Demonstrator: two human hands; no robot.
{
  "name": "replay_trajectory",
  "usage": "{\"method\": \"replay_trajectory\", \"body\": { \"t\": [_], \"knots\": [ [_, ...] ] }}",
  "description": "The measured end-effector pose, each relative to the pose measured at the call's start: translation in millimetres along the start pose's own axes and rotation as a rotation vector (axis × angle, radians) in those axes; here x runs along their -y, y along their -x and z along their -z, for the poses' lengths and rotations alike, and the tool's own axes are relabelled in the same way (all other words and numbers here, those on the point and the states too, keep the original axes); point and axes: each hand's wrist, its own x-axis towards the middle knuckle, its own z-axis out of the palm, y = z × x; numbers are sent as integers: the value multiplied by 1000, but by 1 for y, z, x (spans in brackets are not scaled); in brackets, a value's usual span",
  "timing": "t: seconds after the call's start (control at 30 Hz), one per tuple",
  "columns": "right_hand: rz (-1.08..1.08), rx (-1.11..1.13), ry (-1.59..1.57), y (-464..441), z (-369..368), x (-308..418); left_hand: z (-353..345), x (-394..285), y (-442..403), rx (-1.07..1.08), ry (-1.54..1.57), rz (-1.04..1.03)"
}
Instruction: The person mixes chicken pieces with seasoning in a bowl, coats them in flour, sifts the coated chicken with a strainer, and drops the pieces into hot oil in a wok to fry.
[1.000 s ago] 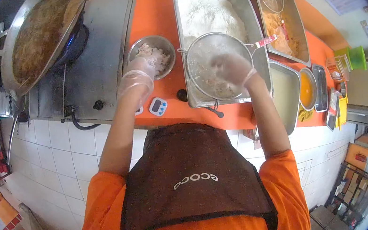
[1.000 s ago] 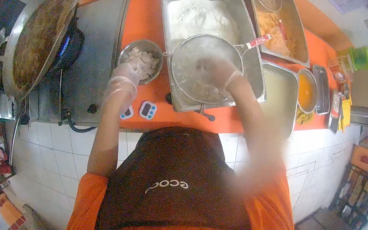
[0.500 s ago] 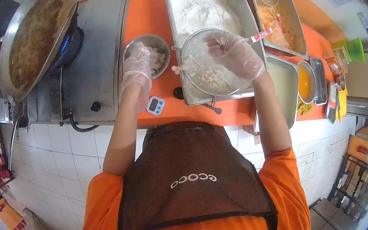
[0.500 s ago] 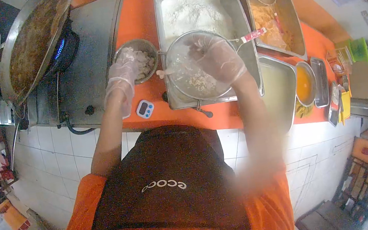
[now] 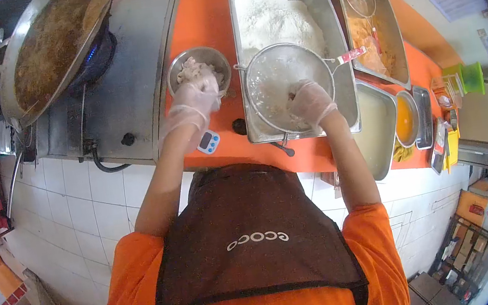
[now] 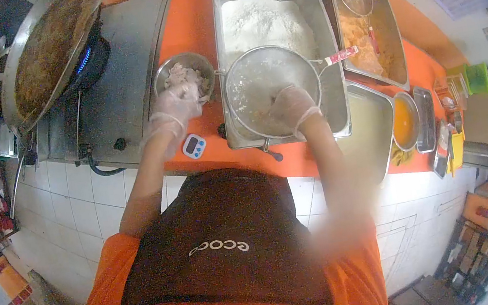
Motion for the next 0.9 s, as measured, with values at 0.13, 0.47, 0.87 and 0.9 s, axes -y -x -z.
{"method": "replay_trajectory", "body": {
  "t": [0.13,0.47,0.87,0.9],
  "knots": [
    [74,-125,-208,-3,58,53,-21,6,10,263,-152,25],
    [182,-389,-482,-11,80,84,-93,82,-82,-1,-678,-252],
    [-32,-172,-313,13,32,8,-19,-10,24,41,-310,-166],
    [-9,-94,-268,10,21,5,-9,-23,25,50,-202,-64]
  ]
}}
